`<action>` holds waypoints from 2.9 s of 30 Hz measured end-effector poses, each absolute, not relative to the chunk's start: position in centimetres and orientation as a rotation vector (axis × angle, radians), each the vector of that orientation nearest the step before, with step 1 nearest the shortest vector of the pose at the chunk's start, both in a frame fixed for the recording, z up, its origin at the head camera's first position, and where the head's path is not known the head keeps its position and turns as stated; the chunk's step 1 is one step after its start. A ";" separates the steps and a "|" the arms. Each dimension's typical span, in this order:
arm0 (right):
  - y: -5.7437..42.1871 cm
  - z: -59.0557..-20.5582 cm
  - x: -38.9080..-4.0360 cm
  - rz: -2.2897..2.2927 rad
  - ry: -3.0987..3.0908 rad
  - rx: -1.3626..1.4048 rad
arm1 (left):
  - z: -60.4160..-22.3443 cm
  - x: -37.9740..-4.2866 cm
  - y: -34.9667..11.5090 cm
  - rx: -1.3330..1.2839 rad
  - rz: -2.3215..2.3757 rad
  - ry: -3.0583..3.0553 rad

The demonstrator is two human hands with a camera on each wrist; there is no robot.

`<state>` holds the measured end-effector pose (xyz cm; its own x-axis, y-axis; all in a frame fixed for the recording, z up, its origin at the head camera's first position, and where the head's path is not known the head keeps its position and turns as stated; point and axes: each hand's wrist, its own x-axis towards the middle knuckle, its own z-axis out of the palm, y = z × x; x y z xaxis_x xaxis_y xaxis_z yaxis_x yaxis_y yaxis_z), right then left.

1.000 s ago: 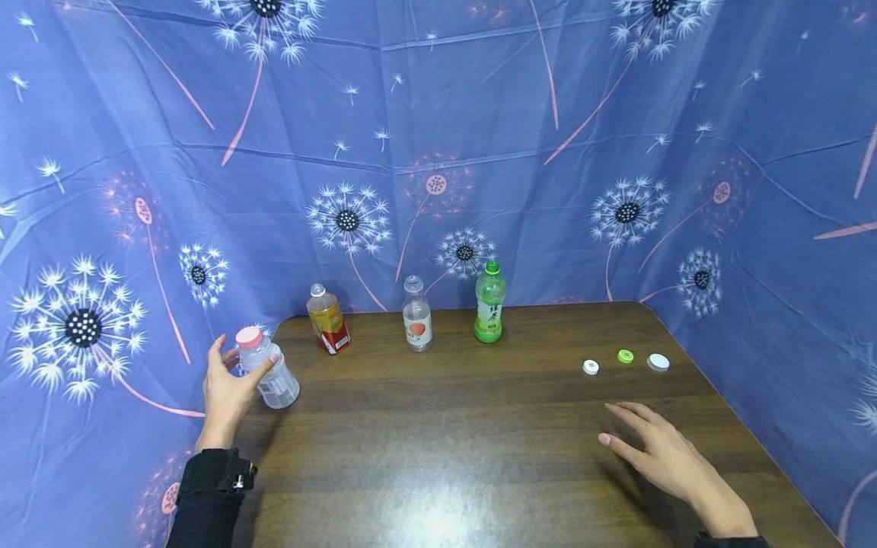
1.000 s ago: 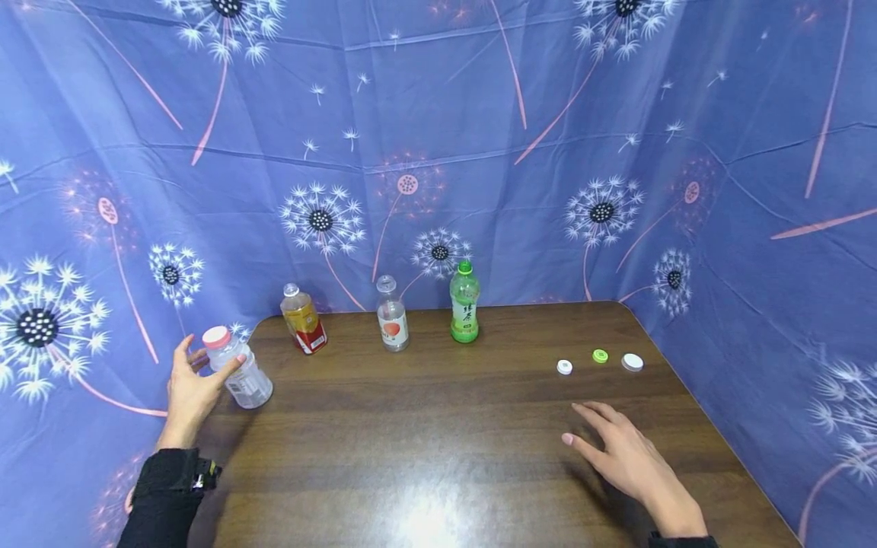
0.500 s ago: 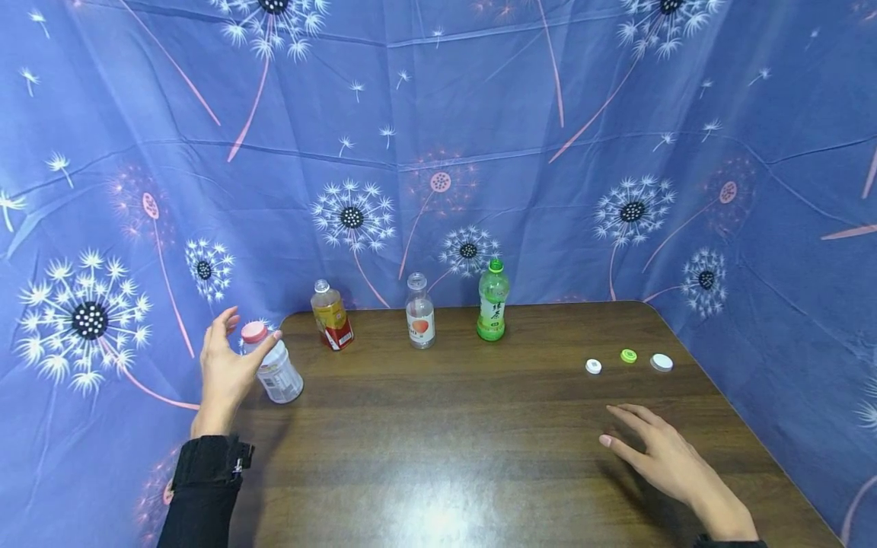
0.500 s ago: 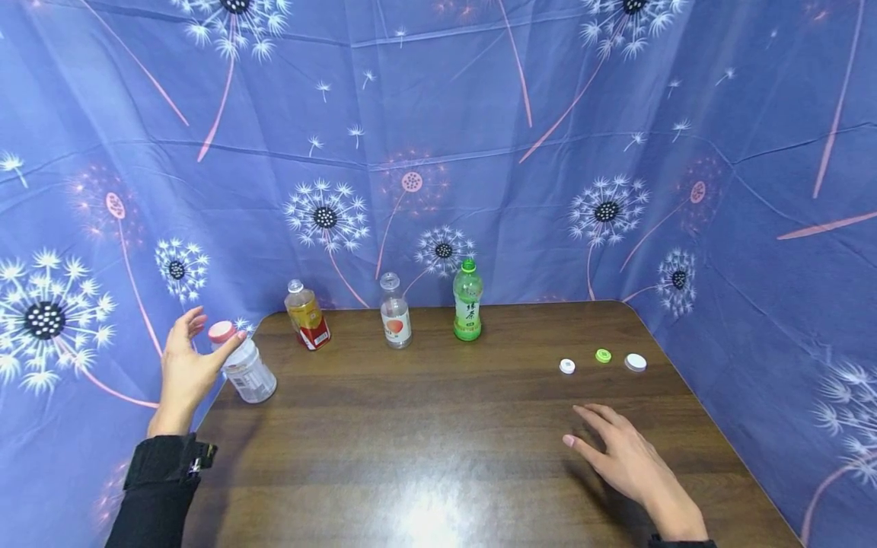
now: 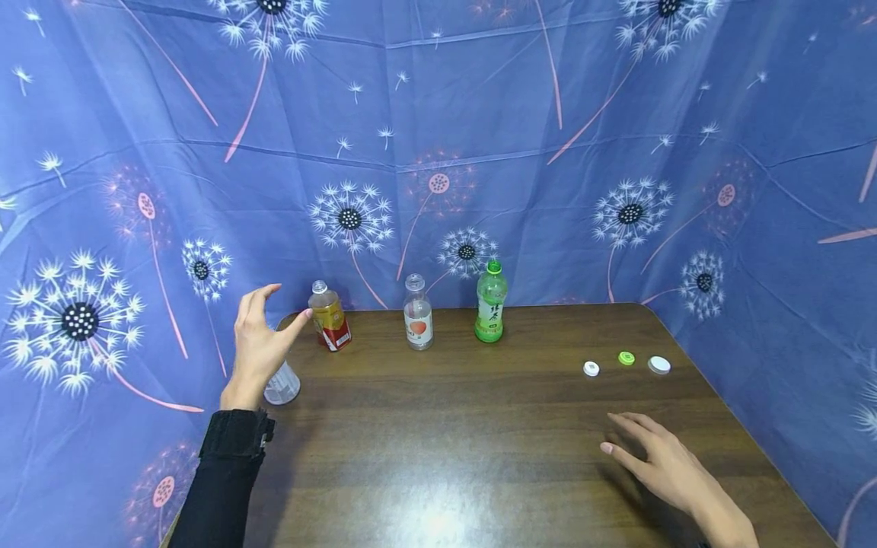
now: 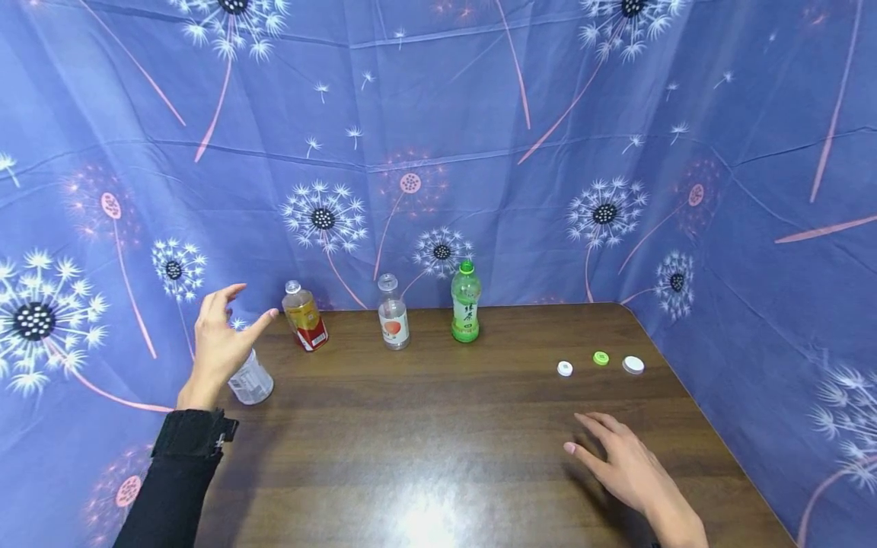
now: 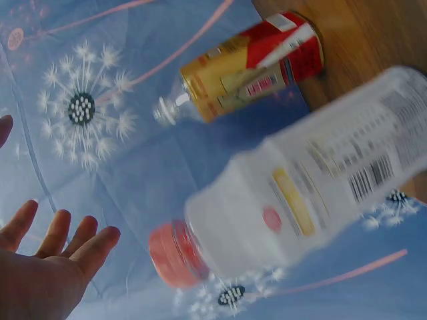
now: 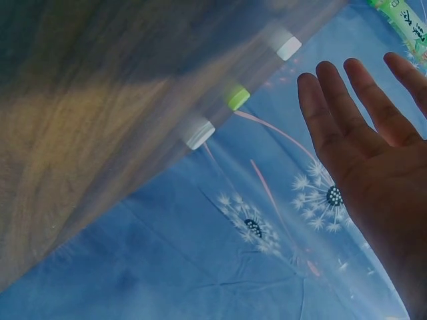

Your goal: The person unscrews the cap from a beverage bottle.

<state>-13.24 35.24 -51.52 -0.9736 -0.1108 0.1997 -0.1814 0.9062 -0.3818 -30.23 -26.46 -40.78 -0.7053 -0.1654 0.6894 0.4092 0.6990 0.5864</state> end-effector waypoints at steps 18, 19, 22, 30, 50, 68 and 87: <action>35.2 -52.1 -12.7 0.630 -2.941 0.205 | -43.7 -37.9 -22.9 0.120 -1.036 -2.426; 35.2 -52.1 -12.7 0.634 -2.938 0.207 | -43.8 -38.2 -22.9 0.132 -1.042 -2.437; 35.0 -52.2 -12.6 0.633 -2.919 0.207 | -44.0 -38.8 -22.8 0.155 -1.060 -2.456; 34.5 -52.2 -12.3 0.685 -2.930 0.173 | -44.6 -40.4 -23.0 0.235 -1.068 -2.516; 33.8 -52.5 -11.9 0.723 -2.976 0.178 | -47.9 -42.7 -23.1 0.318 -1.233 -2.532; 33.2 -52.7 -12.0 0.719 -2.917 0.232 | -47.5 -41.8 -23.3 0.171 -1.237 -2.481; 32.9 -52.8 -12.8 0.675 -2.889 0.289 | -43.0 -38.0 -21.0 -0.040 -1.084 -2.579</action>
